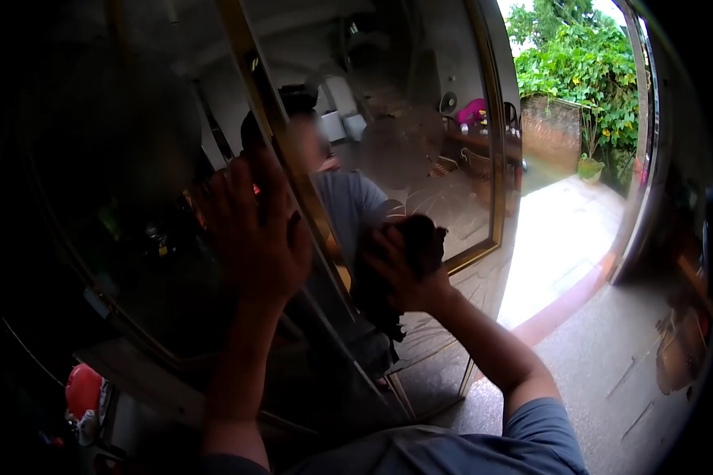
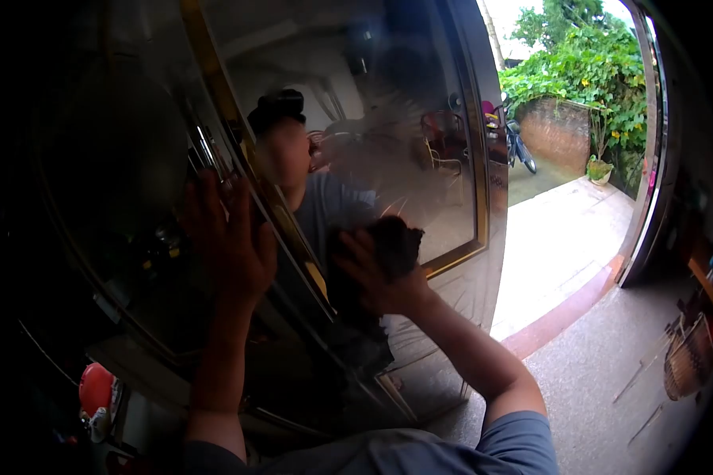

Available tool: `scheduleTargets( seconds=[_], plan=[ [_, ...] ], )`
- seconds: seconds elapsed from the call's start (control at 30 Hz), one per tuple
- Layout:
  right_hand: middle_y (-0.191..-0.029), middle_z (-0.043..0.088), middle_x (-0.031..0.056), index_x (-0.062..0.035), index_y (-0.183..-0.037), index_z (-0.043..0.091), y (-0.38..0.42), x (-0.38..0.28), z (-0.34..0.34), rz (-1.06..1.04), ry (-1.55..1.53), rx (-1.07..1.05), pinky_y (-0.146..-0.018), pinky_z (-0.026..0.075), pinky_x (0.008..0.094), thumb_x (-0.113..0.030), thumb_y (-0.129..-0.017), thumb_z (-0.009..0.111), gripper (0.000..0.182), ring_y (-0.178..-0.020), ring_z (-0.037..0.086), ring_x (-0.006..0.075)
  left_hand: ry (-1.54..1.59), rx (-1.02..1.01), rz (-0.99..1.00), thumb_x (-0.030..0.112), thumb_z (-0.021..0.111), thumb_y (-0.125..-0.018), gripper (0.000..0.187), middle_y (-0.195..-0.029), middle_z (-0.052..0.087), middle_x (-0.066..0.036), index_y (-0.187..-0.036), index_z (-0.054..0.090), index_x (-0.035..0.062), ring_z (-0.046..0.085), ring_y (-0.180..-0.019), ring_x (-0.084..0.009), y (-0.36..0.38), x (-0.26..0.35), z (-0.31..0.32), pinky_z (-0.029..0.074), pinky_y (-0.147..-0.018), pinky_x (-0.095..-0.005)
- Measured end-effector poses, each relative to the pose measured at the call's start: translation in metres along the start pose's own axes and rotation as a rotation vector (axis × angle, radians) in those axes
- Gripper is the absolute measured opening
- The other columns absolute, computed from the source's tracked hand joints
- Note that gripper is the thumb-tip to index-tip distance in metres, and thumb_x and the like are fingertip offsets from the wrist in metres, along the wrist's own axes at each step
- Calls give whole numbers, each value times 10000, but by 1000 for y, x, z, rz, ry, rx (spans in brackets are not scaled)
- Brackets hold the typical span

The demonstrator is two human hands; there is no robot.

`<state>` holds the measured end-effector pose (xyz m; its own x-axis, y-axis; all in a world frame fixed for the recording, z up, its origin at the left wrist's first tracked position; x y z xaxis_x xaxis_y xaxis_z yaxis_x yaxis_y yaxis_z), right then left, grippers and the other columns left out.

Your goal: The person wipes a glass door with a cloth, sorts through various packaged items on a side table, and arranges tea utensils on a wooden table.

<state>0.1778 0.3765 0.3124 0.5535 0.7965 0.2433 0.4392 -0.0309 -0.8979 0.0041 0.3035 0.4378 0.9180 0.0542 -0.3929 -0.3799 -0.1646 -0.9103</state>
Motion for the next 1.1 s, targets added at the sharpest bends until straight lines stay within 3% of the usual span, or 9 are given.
scheduleTargets(
  seconds=[0.1, 0.27, 0.33, 0.43, 0.47, 0.7, 0.8, 0.9, 1.1],
  plan=[
    [-1563, 416, 119, -164, -1338, 620, -36, 24, -2, 7, 90, 69, -1028, 396, 525, -269, -852, 642, 498, -1379, 447, 310, -7, -10, -2, 490, 450, -1008, 621, -1629, 245, -210, -1542, 401, 177, 199, -1498, -465, 1, -2, -1, 179, -1168, -651],
    [-1572, 347, 179, -196, -1550, 360, -176, 113, -52, 349, 9, 271, -1099, 293, 653, -386, -847, 682, 797, -1471, 305, 346, -55, -28, -5, 523, 471, -990, 666, -1625, 243, -218, -1546, 380, 170, 208, -1491, -472, 6, -2, 2, 185, -1168, -654],
    [-1651, 191, 199, -146, -1593, 249, -226, 102, -99, 445, 218, 399, -1197, 183, 624, -202, -851, 696, 868, -1506, 242, 381, -47, -11, -3, 512, 466, -997, 658, -1622, 247, -217, -1548, 373, 165, 216, -1487, -472, 6, -1, 1, 189, -1166, -659],
    [-1560, 356, 213, -56, -1555, 292, -241, 79, -76, 247, 316, 501, -1199, 233, 567, -191, -899, 639, 754, -1471, 311, 373, 21, 72, 34, 486, 442, -1017, 638, -1619, 256, -210, -1547, 362, 140, 232, -1488, -454, 4, -2, -5, 208, -1174, -634],
    [-1602, 313, 166, -185, -1567, 323, -236, 74, -44, 105, 404, 439, -1115, 252, 684, -385, -881, 648, 786, -1483, 293, 334, 38, 86, 37, 470, 449, -1015, 622, -1608, 276, -214, -1523, 388, 117, 233, -1487, -455, 4, -3, -5, 218, -1176, -632],
    [-1605, 341, 103, -180, -1520, 404, -67, 2, 7, -141, 79, -110, -1180, 130, 679, -329, -904, 565, 654, -1480, 320, 304, 20, 92, 39, 378, 352, -1061, 564, -1594, 321, -203, -1535, 342, 73, 262, -1487, -421, 6, -2, -9, 211, -1195, -579],
    [-1549, 449, 41, -220, -1420, 563, -8, -10, 22, -476, 618, -222, -1180, 68, 665, -417, -890, 552, 566, -1481, 321, 229, 70, 102, 26, 348, 343, -1059, 548, -1594, 322, -206, -1532, 346, 73, 263, -1485, -427, 9, -2, -6, 195, -1197, -586],
    [-1553, 445, 56, -229, -1425, 559, -53, 14, 3, -244, 160, -77, -1165, 122, 678, -415, -872, 591, 585, -1488, 310, 233, 105, 98, 15, 337, 347, -1053, 537, -1592, 321, -211, -1521, 361, 73, 257, -1484, -437, 5, -1, -2, 179, -1197, -597],
    [-1601, 329, 167, -203, -1594, 261, -218, 119, -73, 7, 335, 248, -1209, 96, 619, -477, -860, 634, 868, -1495, 258, 363, 72, 106, -17, 352, 424, -1005, 523, -1533, 395, -226, -1440, 470, 64, 305, -1451, -464, 9, 2, 2, 229, -1185, -612]
  ],
)
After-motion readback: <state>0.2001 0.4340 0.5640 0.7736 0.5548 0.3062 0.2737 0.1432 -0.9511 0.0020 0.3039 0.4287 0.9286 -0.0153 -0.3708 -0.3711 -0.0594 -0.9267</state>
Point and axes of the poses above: each hand's wrist, its own y-axis away from the middle knuckle, its own z-axis out of the palm, x = y × z, the point moved 6 cm from there along -y, towards the middle knuckle
